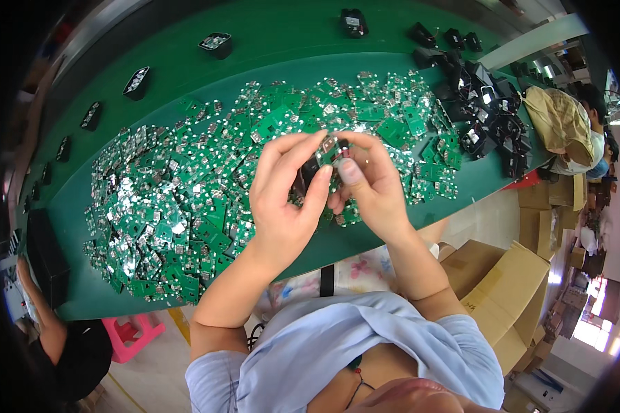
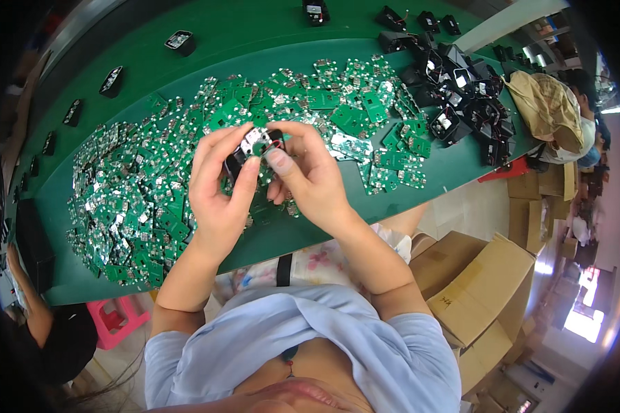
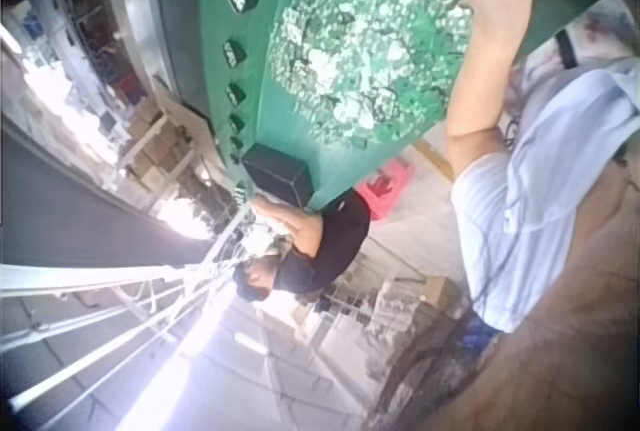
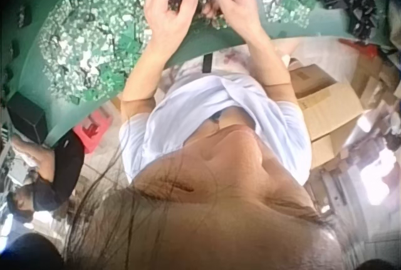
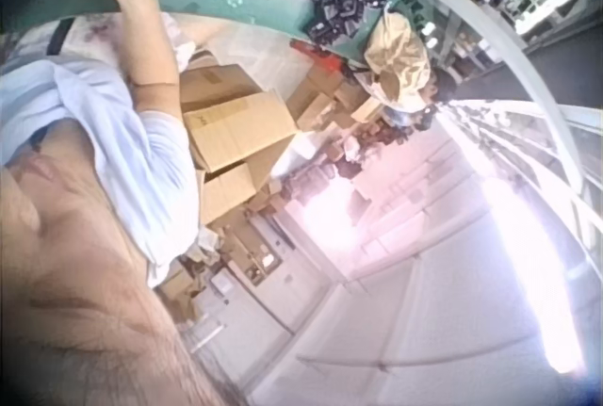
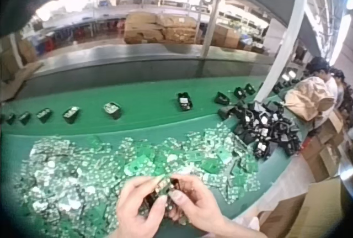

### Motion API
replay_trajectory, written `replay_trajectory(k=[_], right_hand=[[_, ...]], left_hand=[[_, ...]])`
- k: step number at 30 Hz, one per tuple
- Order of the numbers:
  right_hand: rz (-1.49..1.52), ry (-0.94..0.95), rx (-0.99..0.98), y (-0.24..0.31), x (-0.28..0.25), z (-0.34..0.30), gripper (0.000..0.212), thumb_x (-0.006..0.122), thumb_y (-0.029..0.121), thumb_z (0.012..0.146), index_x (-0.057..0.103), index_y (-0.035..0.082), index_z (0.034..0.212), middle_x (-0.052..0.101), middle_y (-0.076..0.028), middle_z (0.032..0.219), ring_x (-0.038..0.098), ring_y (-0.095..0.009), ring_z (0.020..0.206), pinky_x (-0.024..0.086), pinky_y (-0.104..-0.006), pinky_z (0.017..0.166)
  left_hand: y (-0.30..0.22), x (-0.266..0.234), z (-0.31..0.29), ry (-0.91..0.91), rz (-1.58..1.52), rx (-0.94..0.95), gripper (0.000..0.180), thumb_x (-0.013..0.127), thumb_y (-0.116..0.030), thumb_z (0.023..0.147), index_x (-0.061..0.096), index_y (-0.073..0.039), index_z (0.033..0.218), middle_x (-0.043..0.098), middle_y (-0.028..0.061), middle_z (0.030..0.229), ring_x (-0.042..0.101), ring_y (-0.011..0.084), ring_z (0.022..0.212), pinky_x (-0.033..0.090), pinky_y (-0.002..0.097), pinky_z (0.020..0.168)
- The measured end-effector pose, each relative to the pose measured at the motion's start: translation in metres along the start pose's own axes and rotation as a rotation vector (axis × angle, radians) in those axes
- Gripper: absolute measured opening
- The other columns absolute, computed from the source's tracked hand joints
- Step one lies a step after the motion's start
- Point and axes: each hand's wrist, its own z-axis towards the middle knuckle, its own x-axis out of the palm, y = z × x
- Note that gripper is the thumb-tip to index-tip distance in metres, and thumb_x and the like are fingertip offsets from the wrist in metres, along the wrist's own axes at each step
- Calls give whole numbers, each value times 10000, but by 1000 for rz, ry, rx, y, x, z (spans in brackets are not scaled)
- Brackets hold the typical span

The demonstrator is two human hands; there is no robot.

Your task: The person assembles electronic components onto circuit boards by hand.

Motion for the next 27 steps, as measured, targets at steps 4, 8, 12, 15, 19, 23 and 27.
replay_trajectory(k=[4,8,12,15,19,23,27], right_hand=[[99,-48,39,-2,-5,-7,317,521,105,891,383,36,1168,546,-79,766,554,-120,529,439,-219,427],[-41,-181,-79,6,-16,-8,295,531,58,876,405,36,1142,541,-45,727,467,-67,506,368,-179,436],[-85,-236,-244,10,-26,-13,267,551,59,864,412,29,1090,540,-43,741,463,-64,539,369,-175,467],[-42,-110,-244,11,-19,-22,250,556,58,859,409,26,1058,544,-53,752,469,-74,550,379,-187,472],[-201,24,-200,7,-18,-32,248,552,57,862,403,16,1056,549,-50,775,480,-75,591,393,-199,509],[-365,38,-229,6,-19,-37,245,586,61,845,471,1,1054,559,-52,788,516,-85,637,406,-210,515],[-745,59,-479,12,-16,-30,248,660,33,760,586,27,997,564,-49,797,530,-116,646,408,-228,491]], left_hand=[[5,0,2,10,-85,-80,366,608,-58,803,544,-35,1162,501,115,1048,531,175,862,459,265,689],[-2,-8,3,270,-194,-253,430,532,-72,868,429,-28,1283,478,92,1138,492,151,1013,430,259,831],[5,-12,2,327,90,-126,465,551,-19,833,425,-27,1280,480,95,1138,489,154,1023,423,270,849],[3,-13,3,329,-235,-370,468,553,18,810,431,-6,1262,469,103,1168,481,153,1052,417,283,877],[6,-9,6,343,-805,-711,399,585,-57,833,467,9,1208,540,60,1086,516,138,1008,434,280,856],[10,-7,6,369,-810,-791,287,609,-76,824,507,-12,1085,565,45,1023,544,116,930,450,262,807],[16,-3,1,294,-757,-801,258,607,-46,812,486,-27,1039,569,47,1007,548,113,906,453,259,789]])
